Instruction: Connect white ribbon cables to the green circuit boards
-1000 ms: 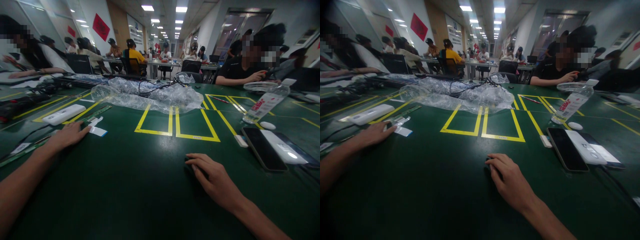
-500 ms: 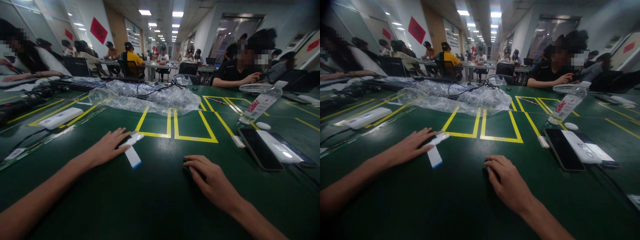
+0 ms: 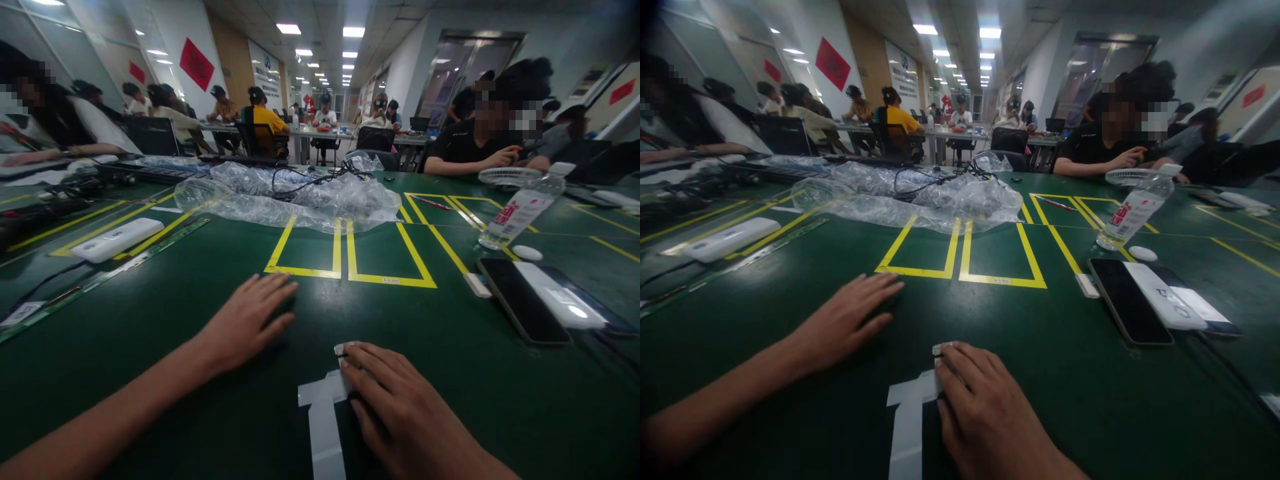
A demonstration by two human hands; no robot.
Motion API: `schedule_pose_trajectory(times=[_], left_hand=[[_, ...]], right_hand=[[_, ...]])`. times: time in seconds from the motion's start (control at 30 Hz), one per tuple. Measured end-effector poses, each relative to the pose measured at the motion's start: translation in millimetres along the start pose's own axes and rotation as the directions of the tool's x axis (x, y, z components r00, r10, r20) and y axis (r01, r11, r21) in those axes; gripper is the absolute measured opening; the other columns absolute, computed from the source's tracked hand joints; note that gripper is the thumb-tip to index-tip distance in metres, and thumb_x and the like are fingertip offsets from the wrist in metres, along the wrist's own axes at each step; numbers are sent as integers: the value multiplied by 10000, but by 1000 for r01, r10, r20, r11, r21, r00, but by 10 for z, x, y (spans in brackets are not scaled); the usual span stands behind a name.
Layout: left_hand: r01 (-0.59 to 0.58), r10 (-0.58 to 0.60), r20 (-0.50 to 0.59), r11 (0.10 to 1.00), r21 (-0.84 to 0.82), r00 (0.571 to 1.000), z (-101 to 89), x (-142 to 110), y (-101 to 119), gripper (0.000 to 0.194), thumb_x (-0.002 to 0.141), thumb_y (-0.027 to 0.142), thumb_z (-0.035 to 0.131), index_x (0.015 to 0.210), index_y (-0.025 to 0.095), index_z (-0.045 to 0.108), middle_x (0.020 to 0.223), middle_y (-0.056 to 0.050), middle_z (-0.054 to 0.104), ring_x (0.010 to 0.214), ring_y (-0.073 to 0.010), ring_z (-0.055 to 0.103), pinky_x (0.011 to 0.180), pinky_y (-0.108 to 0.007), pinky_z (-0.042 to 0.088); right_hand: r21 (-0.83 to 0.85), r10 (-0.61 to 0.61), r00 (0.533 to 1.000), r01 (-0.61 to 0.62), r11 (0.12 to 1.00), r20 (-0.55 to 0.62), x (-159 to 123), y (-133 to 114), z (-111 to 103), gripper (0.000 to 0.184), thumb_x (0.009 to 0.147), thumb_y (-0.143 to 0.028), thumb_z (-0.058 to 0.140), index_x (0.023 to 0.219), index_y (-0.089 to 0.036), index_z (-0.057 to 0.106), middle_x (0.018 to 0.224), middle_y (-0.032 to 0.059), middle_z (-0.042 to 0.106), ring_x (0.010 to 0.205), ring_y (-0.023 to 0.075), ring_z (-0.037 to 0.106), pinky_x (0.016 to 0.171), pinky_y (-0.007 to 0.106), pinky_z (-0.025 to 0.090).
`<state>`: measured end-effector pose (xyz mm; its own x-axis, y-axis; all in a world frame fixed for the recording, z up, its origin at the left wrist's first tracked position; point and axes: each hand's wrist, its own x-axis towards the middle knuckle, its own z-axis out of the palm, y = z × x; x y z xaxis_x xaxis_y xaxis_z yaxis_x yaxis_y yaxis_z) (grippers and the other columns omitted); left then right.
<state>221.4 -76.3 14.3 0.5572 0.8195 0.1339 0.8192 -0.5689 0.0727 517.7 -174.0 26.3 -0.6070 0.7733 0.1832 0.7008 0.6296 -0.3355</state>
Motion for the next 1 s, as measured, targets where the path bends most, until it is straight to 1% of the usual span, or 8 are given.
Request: schedule_pose_trajectory(times=[0.07,0.2,0.33,0.43,0.6,0.77,0.87,1.0], left_hand=[[216,-209,-96,974,66,973,-52,13,-574,597,986,505,368,1461,148,421,1549,-141,342,1440,-305,300,1171,-539,219],[523,-502,-209,851,57,840,-148,-233,-1550,772,964,559,305,1335,-98,470,1451,-325,384,1378,-464,317,1068,-627,298],[621,-601,-240,784,9,762,-66,-488,-1886,833,956,602,241,1262,-131,494,1337,-366,476,1339,-490,326,966,-646,318],[596,-582,-217,803,-1,784,49,-476,-1884,866,946,636,222,1312,-113,457,1373,-355,442,1337,-478,330,946,-639,333],[466,-466,-19,885,19,885,108,-177,-1378,814,945,621,293,1439,-15,409,1496,-266,346,1375,-450,329,1057,-632,319],[168,-167,147,986,2,975,49,-5,-78,664,992,546,294,1542,176,279,1594,-102,217,1477,-300,192,1188,-531,196],[-59,76,174,993,-102,982,-12,-71,581,606,1002,497,350,1553,272,233,1607,-36,183,1487,-269,167,1194,-513,203],[-162,190,183,974,-161,964,-84,-164,900,608,992,431,411,1551,267,238,1606,-39,189,1486,-263,178,1186,-494,239]], right_hand=[[-15,-5,998,6,1000,65,-4,7,-3,530,909,-206,529,1435,-221,470,1481,63,488,1346,273,456,1090,481,428],[-22,-5,987,9,1000,160,-10,44,-18,619,898,-214,543,1493,-239,374,1551,54,377,1405,277,369,1124,509,374],[-21,8,982,-4,1000,187,-12,50,-29,609,911,-225,526,1498,-247,364,1553,45,373,1406,264,368,1135,513,349],[-33,10,983,-4,999,183,-6,31,-43,579,919,-218,509,1486,-225,391,1540,56,391,1398,263,382,1135,508,349],[-45,-11,988,18,999,154,-22,-4,-24,551,940,-279,512,1473,-175,416,1513,93,418,1370,282,420,1109,484,397],[-81,-48,997,52,995,62,-52,-32,67,522,954,-315,503,1442,-134,462,1483,124,457,1340,288,461,1091,434,431],[-121,-56,998,56,991,5,-59,-47,128,500,947,-295,504,1407,-97,504,1454,151,491,1326,298,478,1081,421,444],[-181,-72,997,69,981,-13,-66,-61,187,505,917,-238,507,1397,-82,512,1451,155,488,1325,311,475,1066,441,456]])
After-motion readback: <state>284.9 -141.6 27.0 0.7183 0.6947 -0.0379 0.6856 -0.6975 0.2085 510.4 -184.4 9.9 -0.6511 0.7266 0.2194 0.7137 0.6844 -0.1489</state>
